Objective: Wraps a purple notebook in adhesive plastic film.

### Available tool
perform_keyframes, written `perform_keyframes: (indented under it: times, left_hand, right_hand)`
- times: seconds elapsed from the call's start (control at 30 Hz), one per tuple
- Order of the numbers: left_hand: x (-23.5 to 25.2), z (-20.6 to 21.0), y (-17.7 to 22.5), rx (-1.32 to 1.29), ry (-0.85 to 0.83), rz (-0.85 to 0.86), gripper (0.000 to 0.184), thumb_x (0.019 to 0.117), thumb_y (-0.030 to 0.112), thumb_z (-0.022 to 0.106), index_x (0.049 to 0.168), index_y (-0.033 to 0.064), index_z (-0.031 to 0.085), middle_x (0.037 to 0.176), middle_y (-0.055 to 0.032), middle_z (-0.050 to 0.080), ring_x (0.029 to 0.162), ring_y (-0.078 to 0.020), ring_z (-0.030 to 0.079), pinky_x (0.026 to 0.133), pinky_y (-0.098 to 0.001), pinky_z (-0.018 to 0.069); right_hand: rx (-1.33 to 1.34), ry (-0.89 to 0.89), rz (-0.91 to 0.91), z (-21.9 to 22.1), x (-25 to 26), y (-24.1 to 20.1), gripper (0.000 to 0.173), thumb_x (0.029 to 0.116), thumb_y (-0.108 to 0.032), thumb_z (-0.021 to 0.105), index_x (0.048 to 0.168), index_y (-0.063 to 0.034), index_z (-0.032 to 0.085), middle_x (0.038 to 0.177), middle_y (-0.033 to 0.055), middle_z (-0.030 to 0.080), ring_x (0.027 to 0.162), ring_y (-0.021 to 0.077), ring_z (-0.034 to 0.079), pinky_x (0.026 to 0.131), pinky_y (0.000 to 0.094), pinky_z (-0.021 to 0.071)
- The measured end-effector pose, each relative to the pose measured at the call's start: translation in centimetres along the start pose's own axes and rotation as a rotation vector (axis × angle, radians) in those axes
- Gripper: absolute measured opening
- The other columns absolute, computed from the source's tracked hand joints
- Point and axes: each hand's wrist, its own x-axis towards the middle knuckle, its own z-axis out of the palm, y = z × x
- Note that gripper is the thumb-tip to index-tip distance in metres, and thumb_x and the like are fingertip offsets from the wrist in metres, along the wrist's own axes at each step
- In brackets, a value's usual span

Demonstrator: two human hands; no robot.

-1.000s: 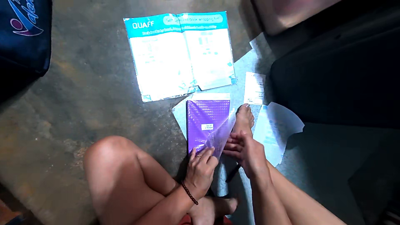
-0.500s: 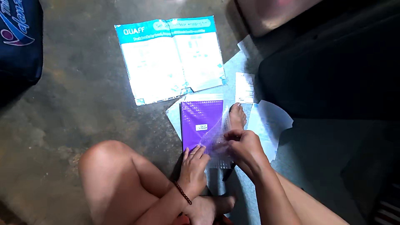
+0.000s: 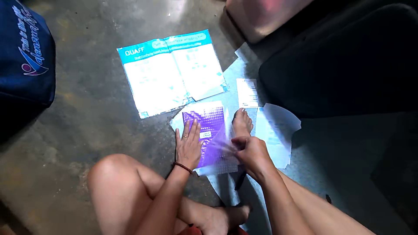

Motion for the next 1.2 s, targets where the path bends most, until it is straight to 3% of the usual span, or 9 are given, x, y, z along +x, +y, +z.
perform_keyframes:
  times: [0.3,0.47,0.53,0.67,0.73,0.9,1.2]
  left_hand:
    - [0.1,1.4,-0.6,0.054,0.152,0.069,0.056,0.1087,0.037,0.039,0.160,0.0146,0.038,0.171,-0.0059,0.023,0.158,-0.0338,0.016,0.116,-0.0755,0.0079]
    - [0.2,2.0,-1.0,0.067,0.195,0.081,0.056,0.1074,0.040,0.040,0.159,0.0192,0.040,0.170,-0.0095,0.022,0.158,-0.0353,0.016,0.116,-0.0762,0.0075]
    - [0.1,1.6,-0.9,0.058,0.150,0.065,0.059,0.1073,0.045,0.038,0.161,0.0203,0.036,0.172,-0.0089,0.017,0.159,-0.0342,0.011,0.117,-0.0748,0.0037]
    - [0.1,1.2,-0.9,0.057,0.154,0.068,0.061,0.1064,0.048,0.038,0.160,0.0185,0.039,0.170,-0.0115,0.022,0.158,-0.0364,0.015,0.117,-0.0753,0.0044]
    - [-0.1,1.3,-0.9,0.056,0.142,0.069,0.062,0.1068,0.049,0.036,0.161,0.0182,0.037,0.171,-0.0109,0.021,0.158,-0.0359,0.015,0.117,-0.0751,0.0034]
    - [-0.1,1.4,-1.0,0.049,0.238,0.100,0.061,0.1055,0.048,0.039,0.157,0.0147,0.045,0.166,-0.0141,0.032,0.154,-0.0412,0.026,0.116,-0.0765,0.0103]
    - [-0.2,1.2,-1.0,0.051,0.207,0.091,0.065,0.1057,0.052,0.037,0.158,0.0148,0.041,0.167,-0.0146,0.029,0.155,-0.0409,0.023,0.116,-0.0761,0.0083]
  right_hand:
    - [0.102,0.036,-0.039,0.3,0.1,2.2,0.021,0.0866,0.005,0.073,0.107,0.0017,0.075,0.107,0.0183,0.072,0.095,0.0252,0.070,0.088,0.0425,0.0548]
    - [0.170,0.038,-0.048,1.0,0.3,3.8,0.019,0.0883,0.005,0.072,0.107,0.0047,0.074,0.105,0.0199,0.072,0.095,0.0254,0.069,0.089,0.0425,0.0544]
    - [0.215,0.066,-0.059,1.4,0.7,4.6,0.018,0.0876,0.005,0.072,0.105,0.0045,0.074,0.105,0.0198,0.072,0.093,0.0242,0.070,0.087,0.0412,0.0556]
    - [0.312,0.127,-0.105,1.8,0.5,5.4,0.018,0.0862,0.006,0.074,0.104,0.0044,0.074,0.100,0.0175,0.072,0.085,0.0190,0.068,0.081,0.0355,0.0554]
    - [0.337,0.153,-0.134,1.9,-0.1,5.6,0.018,0.0849,0.007,0.073,0.103,0.0045,0.074,0.097,0.0162,0.072,0.083,0.0177,0.068,0.080,0.0351,0.0558]
    - [0.346,0.208,-0.204,1.5,-0.6,5.2,0.017,0.0821,0.009,0.075,0.098,0.0040,0.075,0.094,0.0165,0.073,0.081,0.0207,0.069,0.078,0.0383,0.0575]
    - [0.351,0.201,-0.194,1.4,-1.0,4.9,0.018,0.0834,0.010,0.074,0.101,0.0044,0.075,0.100,0.0174,0.072,0.083,0.0196,0.069,0.078,0.0348,0.0577]
